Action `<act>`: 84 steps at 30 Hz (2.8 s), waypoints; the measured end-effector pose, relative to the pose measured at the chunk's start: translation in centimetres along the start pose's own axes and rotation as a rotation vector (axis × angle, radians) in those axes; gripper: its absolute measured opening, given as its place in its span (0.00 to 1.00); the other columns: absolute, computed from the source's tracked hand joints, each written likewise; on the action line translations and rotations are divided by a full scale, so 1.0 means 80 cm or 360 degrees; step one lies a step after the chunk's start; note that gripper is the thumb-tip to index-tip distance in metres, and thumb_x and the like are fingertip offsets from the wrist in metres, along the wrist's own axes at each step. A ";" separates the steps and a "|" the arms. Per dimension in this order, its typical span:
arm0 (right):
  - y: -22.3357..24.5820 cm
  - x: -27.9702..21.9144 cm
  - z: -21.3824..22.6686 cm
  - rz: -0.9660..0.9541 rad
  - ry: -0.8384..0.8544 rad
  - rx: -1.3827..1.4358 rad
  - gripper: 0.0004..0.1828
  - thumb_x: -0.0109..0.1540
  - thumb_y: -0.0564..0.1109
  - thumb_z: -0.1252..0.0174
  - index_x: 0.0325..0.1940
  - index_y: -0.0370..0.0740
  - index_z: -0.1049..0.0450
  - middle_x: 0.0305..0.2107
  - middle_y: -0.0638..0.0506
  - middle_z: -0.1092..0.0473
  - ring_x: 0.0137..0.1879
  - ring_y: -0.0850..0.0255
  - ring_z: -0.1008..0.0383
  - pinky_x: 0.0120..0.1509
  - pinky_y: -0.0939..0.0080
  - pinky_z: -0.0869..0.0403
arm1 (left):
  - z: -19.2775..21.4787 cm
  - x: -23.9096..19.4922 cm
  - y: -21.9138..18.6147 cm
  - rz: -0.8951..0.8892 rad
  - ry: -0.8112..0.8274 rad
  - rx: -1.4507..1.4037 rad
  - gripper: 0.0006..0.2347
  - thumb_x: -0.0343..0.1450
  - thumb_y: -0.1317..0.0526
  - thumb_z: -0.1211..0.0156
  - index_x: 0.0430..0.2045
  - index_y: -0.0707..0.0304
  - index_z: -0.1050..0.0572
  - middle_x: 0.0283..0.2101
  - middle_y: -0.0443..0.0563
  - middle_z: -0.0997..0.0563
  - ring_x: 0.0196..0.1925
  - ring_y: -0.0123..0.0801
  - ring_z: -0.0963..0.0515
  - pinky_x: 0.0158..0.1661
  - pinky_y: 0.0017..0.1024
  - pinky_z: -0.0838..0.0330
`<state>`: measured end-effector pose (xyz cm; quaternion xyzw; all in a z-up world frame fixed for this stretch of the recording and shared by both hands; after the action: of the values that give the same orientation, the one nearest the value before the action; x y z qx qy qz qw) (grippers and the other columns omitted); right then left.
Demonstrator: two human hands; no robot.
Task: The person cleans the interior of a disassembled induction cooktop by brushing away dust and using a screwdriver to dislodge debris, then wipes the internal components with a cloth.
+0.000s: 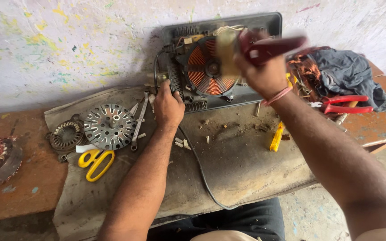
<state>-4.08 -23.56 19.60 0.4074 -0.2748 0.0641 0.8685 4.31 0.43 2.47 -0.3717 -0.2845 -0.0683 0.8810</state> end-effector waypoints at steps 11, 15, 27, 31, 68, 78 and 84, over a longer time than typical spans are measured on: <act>0.027 0.009 -0.046 0.0545 -0.0206 0.0296 0.21 0.69 0.50 0.38 0.54 0.32 0.34 0.35 0.48 0.27 0.38 0.61 0.19 0.36 0.63 0.17 | 0.000 0.002 0.006 -0.0083 -0.0045 0.0053 0.22 0.69 0.68 0.37 0.59 0.75 0.32 0.57 0.68 0.23 0.54 0.53 0.18 0.55 0.42 0.23; 0.024 -0.002 -0.077 0.0394 0.0357 -0.0259 0.21 0.69 0.56 0.43 0.48 0.33 0.29 0.33 0.44 0.24 0.32 0.57 0.20 0.31 0.60 0.20 | 0.001 0.002 0.005 0.0027 0.0067 -0.0022 0.21 0.70 0.68 0.39 0.59 0.74 0.32 0.55 0.66 0.21 0.53 0.51 0.18 0.53 0.42 0.22; 0.077 -0.023 -0.054 0.0593 0.0696 -0.0547 0.23 0.68 0.62 0.47 0.59 0.46 0.26 0.41 0.43 0.24 0.21 0.65 0.26 0.22 0.67 0.26 | 0.004 0.000 0.000 -0.0016 0.0000 0.0031 0.21 0.69 0.68 0.36 0.58 0.74 0.32 0.57 0.67 0.22 0.54 0.52 0.18 0.54 0.42 0.23; 0.026 -0.034 -0.037 0.0189 0.1186 -0.1636 0.25 0.69 0.60 0.46 0.70 0.62 0.35 0.29 0.49 0.22 0.22 0.66 0.29 0.25 0.65 0.26 | -0.003 -0.002 0.013 0.0229 0.0256 -0.0082 0.20 0.73 0.68 0.42 0.61 0.72 0.33 0.54 0.63 0.20 0.53 0.47 0.16 0.55 0.38 0.20; -0.335 -0.004 0.169 -0.0535 0.1010 -0.2019 0.17 0.71 0.46 0.49 0.65 0.51 0.29 0.43 0.44 0.23 0.45 0.52 0.19 0.60 0.48 0.23 | -0.016 0.043 0.024 0.0377 0.0156 -0.0329 0.20 0.71 0.67 0.42 0.60 0.70 0.32 0.62 0.64 0.25 0.63 0.51 0.25 0.61 0.43 0.31; -0.291 0.064 0.028 -0.0936 0.0550 -0.0028 0.22 0.65 0.31 0.46 0.63 0.37 0.27 0.47 0.40 0.22 0.49 0.54 0.21 0.55 0.57 0.22 | 0.004 0.067 0.007 0.0336 0.0393 -0.0237 0.17 0.66 0.71 0.44 0.51 0.70 0.28 0.47 0.65 0.18 0.51 0.52 0.17 0.51 0.44 0.24; -0.257 0.055 0.039 -0.0770 0.0359 0.0011 0.19 0.62 0.30 0.42 0.57 0.39 0.23 0.46 0.46 0.22 0.47 0.59 0.21 0.54 0.60 0.23 | 0.015 0.061 0.008 0.0225 0.0301 -0.0159 0.10 0.66 0.74 0.42 0.39 0.73 0.27 0.38 0.66 0.17 0.42 0.52 0.15 0.42 0.43 0.22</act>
<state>5.18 -39.98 9.73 0.4545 -0.0707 -0.0994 0.8824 8.06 2.18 5.45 -0.4262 -0.1696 -0.0547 0.8869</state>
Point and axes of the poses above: each hand's wrist, its own x-axis towards the middle knuckle, its own z-axis out of the back of the hand, y = z × x, the point moved 5 cm from there along x, towards the middle knuckle
